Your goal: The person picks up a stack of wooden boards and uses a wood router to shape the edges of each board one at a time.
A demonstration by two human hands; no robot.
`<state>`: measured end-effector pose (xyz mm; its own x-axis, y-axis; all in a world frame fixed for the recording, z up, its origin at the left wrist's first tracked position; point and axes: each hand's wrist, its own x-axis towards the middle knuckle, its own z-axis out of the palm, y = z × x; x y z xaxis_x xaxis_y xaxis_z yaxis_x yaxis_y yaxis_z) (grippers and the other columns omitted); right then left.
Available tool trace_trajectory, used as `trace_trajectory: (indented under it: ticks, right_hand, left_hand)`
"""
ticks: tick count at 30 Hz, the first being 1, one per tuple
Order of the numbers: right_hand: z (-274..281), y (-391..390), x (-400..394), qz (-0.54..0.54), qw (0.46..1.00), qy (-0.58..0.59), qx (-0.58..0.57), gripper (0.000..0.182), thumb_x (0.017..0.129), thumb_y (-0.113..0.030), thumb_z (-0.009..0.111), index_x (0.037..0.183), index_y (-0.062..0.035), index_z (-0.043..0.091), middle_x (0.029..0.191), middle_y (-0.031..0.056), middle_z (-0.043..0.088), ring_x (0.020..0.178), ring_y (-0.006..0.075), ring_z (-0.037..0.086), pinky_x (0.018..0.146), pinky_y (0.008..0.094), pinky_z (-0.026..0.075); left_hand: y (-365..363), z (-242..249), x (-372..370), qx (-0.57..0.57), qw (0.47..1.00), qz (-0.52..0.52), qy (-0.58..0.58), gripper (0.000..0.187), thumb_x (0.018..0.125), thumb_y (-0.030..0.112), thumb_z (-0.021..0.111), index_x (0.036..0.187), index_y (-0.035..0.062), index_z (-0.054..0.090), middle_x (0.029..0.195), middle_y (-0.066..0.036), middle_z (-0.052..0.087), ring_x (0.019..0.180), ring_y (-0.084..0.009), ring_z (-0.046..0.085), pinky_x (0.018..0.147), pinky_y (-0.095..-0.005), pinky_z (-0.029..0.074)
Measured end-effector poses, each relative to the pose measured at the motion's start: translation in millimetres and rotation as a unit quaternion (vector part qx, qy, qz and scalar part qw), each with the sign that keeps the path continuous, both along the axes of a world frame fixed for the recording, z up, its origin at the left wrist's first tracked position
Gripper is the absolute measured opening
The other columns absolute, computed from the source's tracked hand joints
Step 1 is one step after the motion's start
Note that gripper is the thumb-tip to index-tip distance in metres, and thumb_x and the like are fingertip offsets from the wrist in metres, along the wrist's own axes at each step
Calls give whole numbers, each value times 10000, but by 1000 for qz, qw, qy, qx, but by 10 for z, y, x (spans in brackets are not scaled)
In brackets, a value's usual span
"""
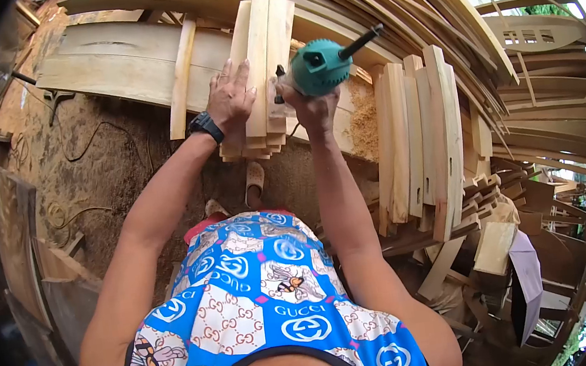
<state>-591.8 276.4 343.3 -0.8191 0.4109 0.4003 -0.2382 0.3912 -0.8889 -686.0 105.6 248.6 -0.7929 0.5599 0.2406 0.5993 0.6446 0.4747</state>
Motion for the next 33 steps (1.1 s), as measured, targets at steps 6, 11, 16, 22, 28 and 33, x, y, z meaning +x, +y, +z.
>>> trace_trajectory:
  ticks: [6, 11, 16, 22, 28, 33]
  right_hand:
    - [86, 17, -353, 13, 993, 75, -87, 260, 672, -78, 885, 850, -51, 697, 798, 15, 731, 716, 126, 694, 715, 293, 570]
    - [90, 119, -562, 18, 996, 72, -46, 267, 669, -84, 883, 854, -55, 692, 794, 15, 722, 710, 129, 682, 710, 296, 562]
    - [102, 158, -574, 18, 997, 64, -34, 280, 674, -129, 887, 854, -52, 687, 801, 18, 714, 707, 141, 668, 701, 299, 554]
    - [-56, -23, 41, -6, 999, 27, -39, 358, 698, -200, 882, 976, -54, 710, 931, 39, 719, 833, 186, 678, 798, 346, 550]
    - [-147, -180, 756, -34, 994, -18, 99, 420, 699, -275, 890, 1021, -76, 707, 1024, 65, 699, 966, 254, 659, 908, 408, 511]
    - [-108, -156, 638, -30, 992, -20, 124, 417, 690, -237, 896, 1017, -71, 697, 1003, 55, 696, 939, 243, 661, 882, 400, 516]
  left_hand:
    - [-101, 110, 12, -59, 997, -42, -16, 961, 893, 512, 559, 1608, 6, 165, 1656, -188, 262, 1544, -415, 159, 1206, -638, 114]
    - [-125, 92, 35, -61, 997, -52, -10, 1017, 912, 656, 552, 1611, 21, 175, 1670, -195, 212, 1537, -438, 159, 1172, -662, 145]
    - [-29, -122, 44, -18, 1000, 2, 2, 847, 977, 544, 486, 1622, 85, 186, 1681, -105, 230, 1559, -364, 137, 1181, -691, 118]
    - [-2, -43, 55, -36, 999, 18, -9, 706, 1013, 402, 433, 1608, 80, 232, 1670, -96, 266, 1556, -348, 161, 1182, -692, 117]
    - [-10, 31, 103, -11, 1000, 20, -9, 703, 1013, 386, 414, 1601, 46, 234, 1659, -107, 291, 1551, -347, 180, 1198, -669, 99]
    - [-18, 33, 90, -19, 1000, 10, -21, 718, 999, 375, 423, 1603, 43, 225, 1661, -109, 287, 1552, -353, 176, 1195, -672, 102]
